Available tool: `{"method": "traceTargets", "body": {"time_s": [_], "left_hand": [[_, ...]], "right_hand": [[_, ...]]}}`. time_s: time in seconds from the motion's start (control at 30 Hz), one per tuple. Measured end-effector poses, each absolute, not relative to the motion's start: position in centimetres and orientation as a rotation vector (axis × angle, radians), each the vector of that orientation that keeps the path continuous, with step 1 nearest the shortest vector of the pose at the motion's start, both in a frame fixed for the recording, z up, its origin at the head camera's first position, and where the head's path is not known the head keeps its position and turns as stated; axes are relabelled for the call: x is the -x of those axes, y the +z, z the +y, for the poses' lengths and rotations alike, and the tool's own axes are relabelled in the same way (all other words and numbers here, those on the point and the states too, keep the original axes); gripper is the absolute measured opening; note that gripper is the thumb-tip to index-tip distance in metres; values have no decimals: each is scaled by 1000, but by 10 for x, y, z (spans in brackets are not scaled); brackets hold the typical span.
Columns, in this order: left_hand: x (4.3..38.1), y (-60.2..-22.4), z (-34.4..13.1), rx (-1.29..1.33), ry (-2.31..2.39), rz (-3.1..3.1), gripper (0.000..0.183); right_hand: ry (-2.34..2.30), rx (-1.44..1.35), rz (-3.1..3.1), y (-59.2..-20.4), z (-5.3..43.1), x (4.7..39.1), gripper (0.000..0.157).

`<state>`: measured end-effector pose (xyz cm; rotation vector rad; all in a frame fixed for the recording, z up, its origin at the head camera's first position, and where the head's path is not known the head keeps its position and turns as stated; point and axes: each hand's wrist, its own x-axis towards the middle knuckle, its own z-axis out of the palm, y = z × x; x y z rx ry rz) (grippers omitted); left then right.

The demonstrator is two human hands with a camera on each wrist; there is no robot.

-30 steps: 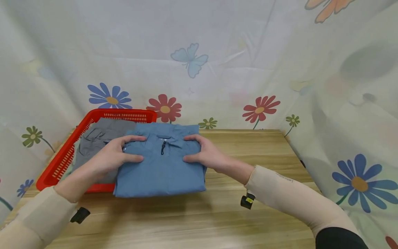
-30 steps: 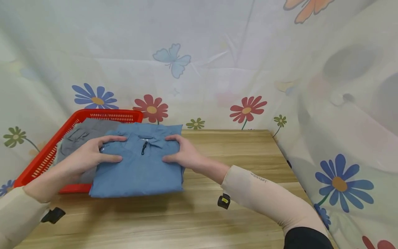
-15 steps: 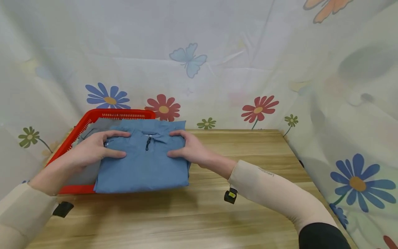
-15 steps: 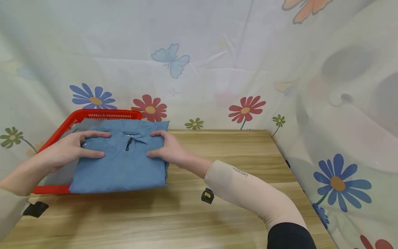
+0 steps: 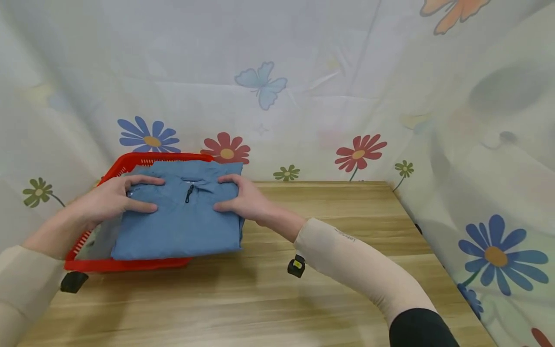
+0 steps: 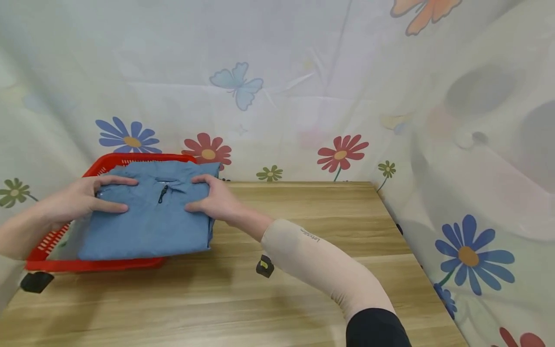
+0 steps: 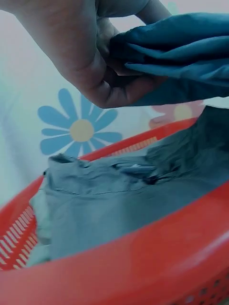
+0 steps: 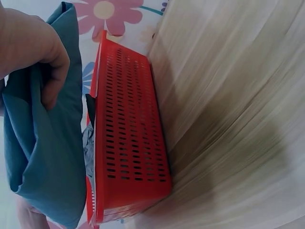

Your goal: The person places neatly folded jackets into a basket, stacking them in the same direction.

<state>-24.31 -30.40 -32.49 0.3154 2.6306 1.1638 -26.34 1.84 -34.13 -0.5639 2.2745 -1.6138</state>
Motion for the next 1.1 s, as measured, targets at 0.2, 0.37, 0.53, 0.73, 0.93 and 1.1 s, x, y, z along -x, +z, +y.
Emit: {"method": "traceTargets", "body": {"time_s": [0.2, 0.37, 0.53, 0.73, 0.93, 1.1], "left_hand": [[251, -322, -323, -321, 1119, 2651, 75], [253, -322, -339, -321, 1061, 2648, 75], [256, -326, -354, -326, 983, 2674, 76], [260, -330, -371, -316, 979, 2671, 76], [264, -336, -384, -300, 964, 2672, 77], [267, -340, -391, -256, 940, 2682, 80]], "right_hand": [[-1663, 521, 2249, -347, -1, 267, 61], [-1694, 519, 2237, -352, -16, 271, 60], [-1726, 508, 2221, -356, -27, 273, 57], [-1758, 484, 2223, -363, -43, 276, 55], [-1737, 491, 2237, -368, -54, 276, 54], [-1754, 517, 2208, -370, -59, 277, 55]]}}
